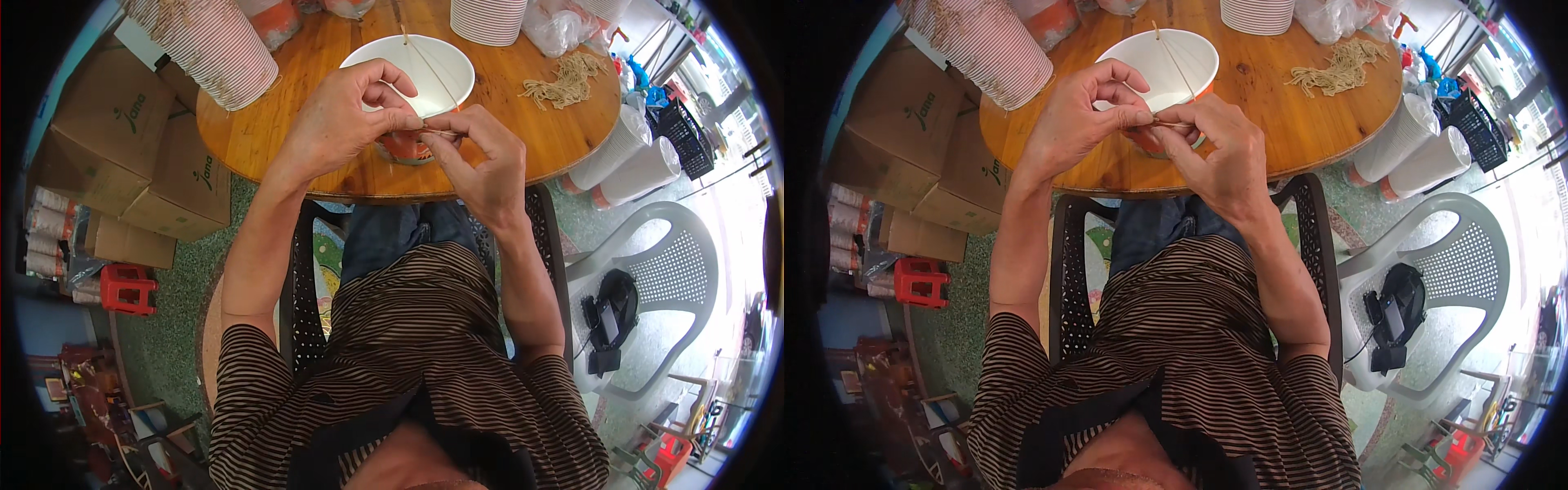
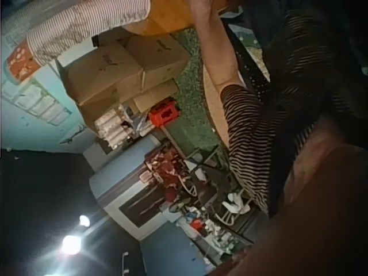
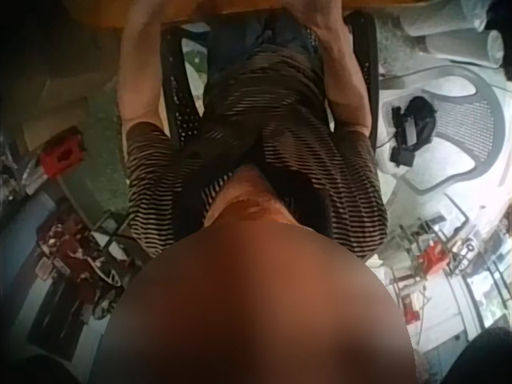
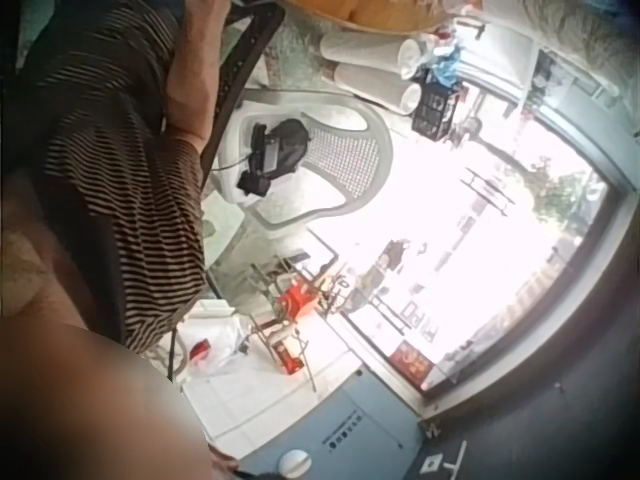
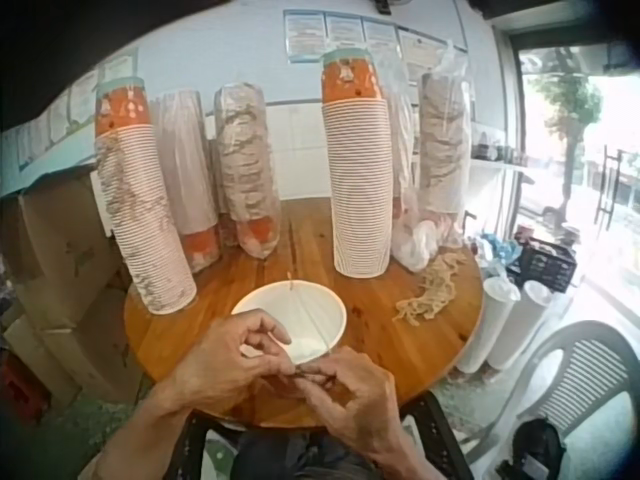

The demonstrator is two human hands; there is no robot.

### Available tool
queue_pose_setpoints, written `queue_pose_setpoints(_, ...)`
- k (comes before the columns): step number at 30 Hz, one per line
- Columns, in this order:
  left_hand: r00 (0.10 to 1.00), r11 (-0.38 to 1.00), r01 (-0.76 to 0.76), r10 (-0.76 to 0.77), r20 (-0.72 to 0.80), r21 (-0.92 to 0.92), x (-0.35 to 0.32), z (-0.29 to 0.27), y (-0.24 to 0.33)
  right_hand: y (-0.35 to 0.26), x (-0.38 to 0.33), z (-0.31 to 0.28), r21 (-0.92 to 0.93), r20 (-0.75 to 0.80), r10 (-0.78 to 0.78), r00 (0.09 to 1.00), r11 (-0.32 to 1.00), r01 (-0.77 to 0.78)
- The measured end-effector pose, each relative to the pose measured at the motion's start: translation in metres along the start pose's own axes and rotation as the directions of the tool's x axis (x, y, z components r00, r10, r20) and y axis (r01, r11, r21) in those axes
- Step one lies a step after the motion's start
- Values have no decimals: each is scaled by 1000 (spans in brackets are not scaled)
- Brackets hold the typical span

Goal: Tying string around the top rim of paper bowls.

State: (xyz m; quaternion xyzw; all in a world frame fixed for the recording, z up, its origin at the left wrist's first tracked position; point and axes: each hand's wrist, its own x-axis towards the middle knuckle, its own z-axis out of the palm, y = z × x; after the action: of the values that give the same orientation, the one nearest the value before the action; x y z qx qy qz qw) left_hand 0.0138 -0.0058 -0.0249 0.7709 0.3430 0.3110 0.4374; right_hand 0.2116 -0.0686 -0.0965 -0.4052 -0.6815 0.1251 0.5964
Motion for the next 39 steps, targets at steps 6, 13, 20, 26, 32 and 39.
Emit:
queue_pose_setpoints(6, 1000, 996, -11, 13, -14, 89, -1, 1, 4, 0, 0, 1, -78, -17, -63, 998, 995, 61)
queue_pose_setpoints(13, 1000, 996, -12, 13, -9, 84, 1, 0, 0, 1, 0, 4, -89, -31, -70, 997, 994, 67)
queue_pose_setpoints(20, 998, 996, -59, 58, 30, 61, 0, 1, -1, 4, -1, 3, 5, -33, 7, 999, 1000, -7)
queue_pose_setpoints(26, 979, 970, -201, 197, 42, 136, -9, 3, -2, 1, 0, 4, 45, -28, 46, 999, 998, -45)
queue_pose_setpoints(32, 983, 963, -164, 179, -50, 213, -8, 9, -3, 3, 0, 3, 69, -33, 67, 997, 995, -65)
queue_pose_setpoints(39, 981, 965, -182, 191, -31, 191, -8, 4, -7, 7, 2, 0, 12, -69, 4, 998, 1000, -3)
